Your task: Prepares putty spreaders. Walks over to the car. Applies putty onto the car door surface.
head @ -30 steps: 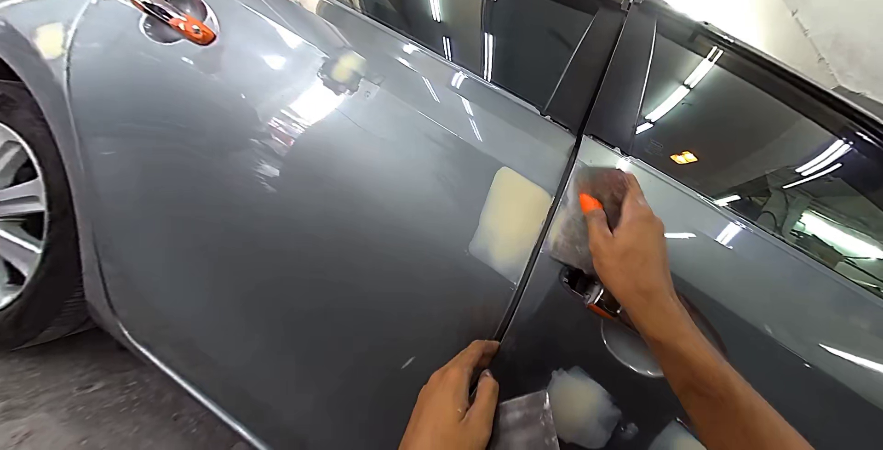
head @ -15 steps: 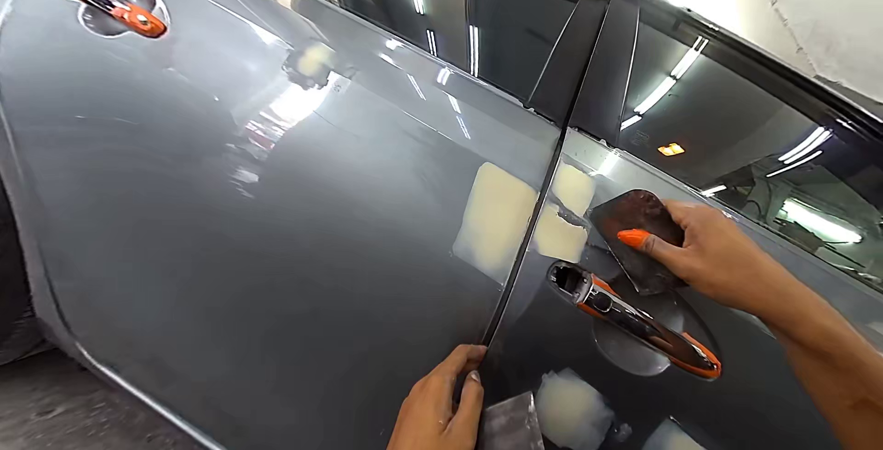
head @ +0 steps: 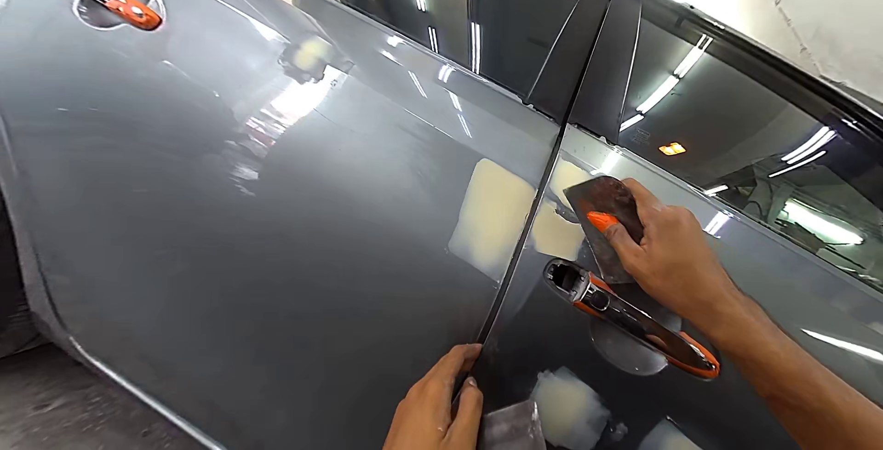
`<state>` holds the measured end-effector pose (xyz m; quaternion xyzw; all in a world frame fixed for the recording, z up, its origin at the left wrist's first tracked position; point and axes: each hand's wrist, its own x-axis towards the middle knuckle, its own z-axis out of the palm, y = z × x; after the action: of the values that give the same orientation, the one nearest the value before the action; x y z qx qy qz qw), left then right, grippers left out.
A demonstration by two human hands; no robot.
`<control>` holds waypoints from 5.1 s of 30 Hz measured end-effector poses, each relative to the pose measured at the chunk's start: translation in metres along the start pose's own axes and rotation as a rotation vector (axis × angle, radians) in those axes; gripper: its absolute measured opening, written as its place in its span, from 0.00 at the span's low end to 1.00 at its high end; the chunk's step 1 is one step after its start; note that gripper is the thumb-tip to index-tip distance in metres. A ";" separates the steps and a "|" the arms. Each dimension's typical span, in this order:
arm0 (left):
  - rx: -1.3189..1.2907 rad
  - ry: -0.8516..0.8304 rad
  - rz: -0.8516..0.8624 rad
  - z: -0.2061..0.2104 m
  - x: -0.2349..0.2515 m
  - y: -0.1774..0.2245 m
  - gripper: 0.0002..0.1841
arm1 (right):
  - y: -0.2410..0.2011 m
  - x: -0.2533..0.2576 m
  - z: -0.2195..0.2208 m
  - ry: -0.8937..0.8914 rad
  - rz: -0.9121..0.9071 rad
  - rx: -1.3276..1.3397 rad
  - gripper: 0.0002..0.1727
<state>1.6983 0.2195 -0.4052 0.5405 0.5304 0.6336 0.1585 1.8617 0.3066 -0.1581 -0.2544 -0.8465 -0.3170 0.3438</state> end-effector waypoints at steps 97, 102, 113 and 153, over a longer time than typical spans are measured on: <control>-0.002 -0.031 -0.012 -0.007 -0.001 0.004 0.26 | 0.001 0.030 -0.012 -0.203 -0.261 -0.074 0.16; 0.006 -0.041 -0.026 -0.009 0.002 0.006 0.26 | 0.012 0.018 -0.019 -0.155 -0.242 -0.111 0.16; -0.004 -0.034 -0.009 -0.007 0.000 0.005 0.25 | 0.014 0.022 -0.011 -0.156 -0.170 -0.020 0.18; -0.020 -0.066 0.019 -0.008 0.006 0.002 0.23 | -0.027 0.043 -0.003 -0.144 -0.216 -0.109 0.12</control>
<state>1.6897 0.2192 -0.3992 0.5645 0.5134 0.6222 0.1750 1.8183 0.2952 -0.1346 -0.2023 -0.8728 -0.3787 0.2319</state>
